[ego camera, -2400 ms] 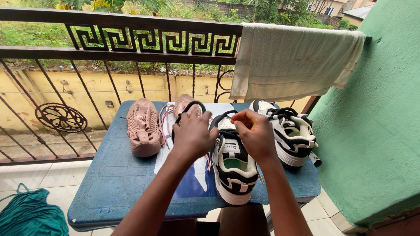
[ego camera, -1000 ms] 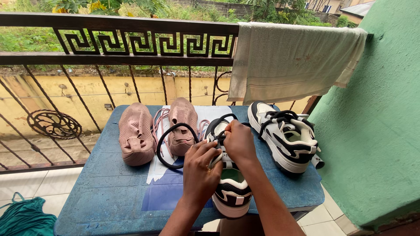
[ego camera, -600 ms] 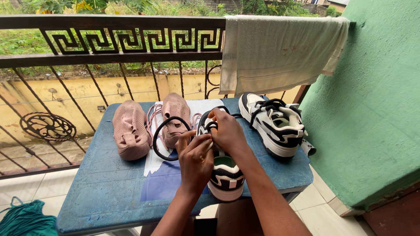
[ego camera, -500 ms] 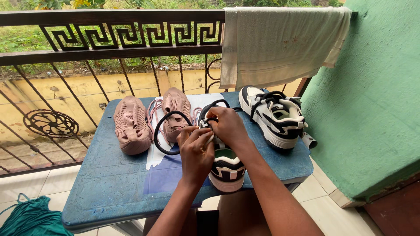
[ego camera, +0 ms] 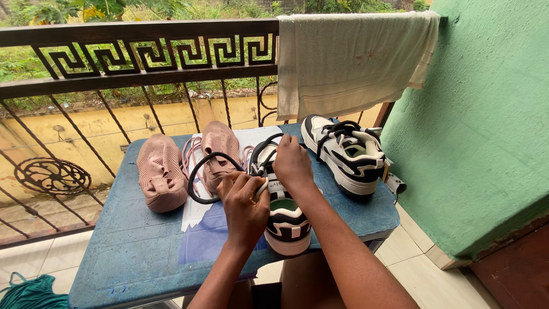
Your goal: The person sits at a small table on a balcony and threads a black shoelace through the eyelets of a black-and-white sneaker, pulling the lace through the eyelets one by one. A pair of pink slip-on shoes and another sneaker sit on the table beside the shoe being laced.
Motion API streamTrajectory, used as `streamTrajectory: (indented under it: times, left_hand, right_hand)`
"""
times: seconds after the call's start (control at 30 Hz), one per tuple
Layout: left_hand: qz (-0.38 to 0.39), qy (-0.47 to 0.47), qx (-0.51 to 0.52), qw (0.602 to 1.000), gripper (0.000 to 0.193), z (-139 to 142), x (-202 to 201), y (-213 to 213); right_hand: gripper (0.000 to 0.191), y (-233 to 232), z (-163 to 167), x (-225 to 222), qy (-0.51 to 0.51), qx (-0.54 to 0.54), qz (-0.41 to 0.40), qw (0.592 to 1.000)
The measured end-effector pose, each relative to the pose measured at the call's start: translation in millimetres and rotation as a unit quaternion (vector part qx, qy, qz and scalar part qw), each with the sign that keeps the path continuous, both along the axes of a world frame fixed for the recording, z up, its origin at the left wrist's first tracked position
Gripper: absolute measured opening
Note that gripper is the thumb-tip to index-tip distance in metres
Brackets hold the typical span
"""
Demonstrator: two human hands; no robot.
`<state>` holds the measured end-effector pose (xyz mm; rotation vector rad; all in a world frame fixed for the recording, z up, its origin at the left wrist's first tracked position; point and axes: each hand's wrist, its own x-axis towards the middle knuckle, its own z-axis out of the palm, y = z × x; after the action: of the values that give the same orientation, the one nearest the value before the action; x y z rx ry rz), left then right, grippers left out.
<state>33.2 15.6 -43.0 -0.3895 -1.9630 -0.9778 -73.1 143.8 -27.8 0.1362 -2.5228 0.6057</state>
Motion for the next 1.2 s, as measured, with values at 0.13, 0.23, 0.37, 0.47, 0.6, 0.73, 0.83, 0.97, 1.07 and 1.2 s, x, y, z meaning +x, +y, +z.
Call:
streamTrajectory:
  times: [0.13,0.23,0.37,0.47,0.6,0.73,0.83,0.97,1.07,1.2]
  left_hand:
    - [-0.003,0.021,0.01,1.0,0.011,1,-5,-1]
    - [-0.005,0.025,0.02,0.999,0.011,-3,-4,0]
    - [-0.018,-0.014,0.041,0.999,0.015,-6,-5,-1]
    - [-0.014,-0.023,0.038,0.999,0.015,-5,-4,-1]
    - [-0.021,-0.027,0.036,0.999,0.014,-5,-4,-2]
    - [-0.029,-0.035,0.038,0.998,0.012,-6,-1,0]
    - [-0.016,-0.015,0.023,0.999,0.012,-4,1,0]
    - [0.001,-0.029,0.02,0.999,0.009,-2,1,1]
    - [-0.01,-0.044,0.029,0.999,0.01,-4,0,1]
    - [-0.017,-0.025,0.027,0.999,0.012,-6,-1,1]
  right_hand:
    - [0.019,-4,9,12,0.059,-0.003,0.07,0.996]
    - [0.024,-5,13,24,0.076,0.034,0.165,0.983]
    - [0.013,-7,21,28,0.006,0.056,0.165,0.985]
    - [0.011,-8,21,28,-0.031,0.083,0.125,0.988]
    - [0.015,-9,11,21,-0.01,0.082,0.1,0.991]
    - [0.012,-3,0,11,0.017,-0.005,0.062,0.998]
    - [0.011,0,0,7,0.052,-0.069,0.024,0.996]
    - [0.009,-1,8,14,0.053,-0.044,0.046,0.997]
    - [0.036,-3,11,25,0.07,0.041,0.126,0.989]
    - [0.047,-6,13,29,0.025,0.054,0.215,0.975]
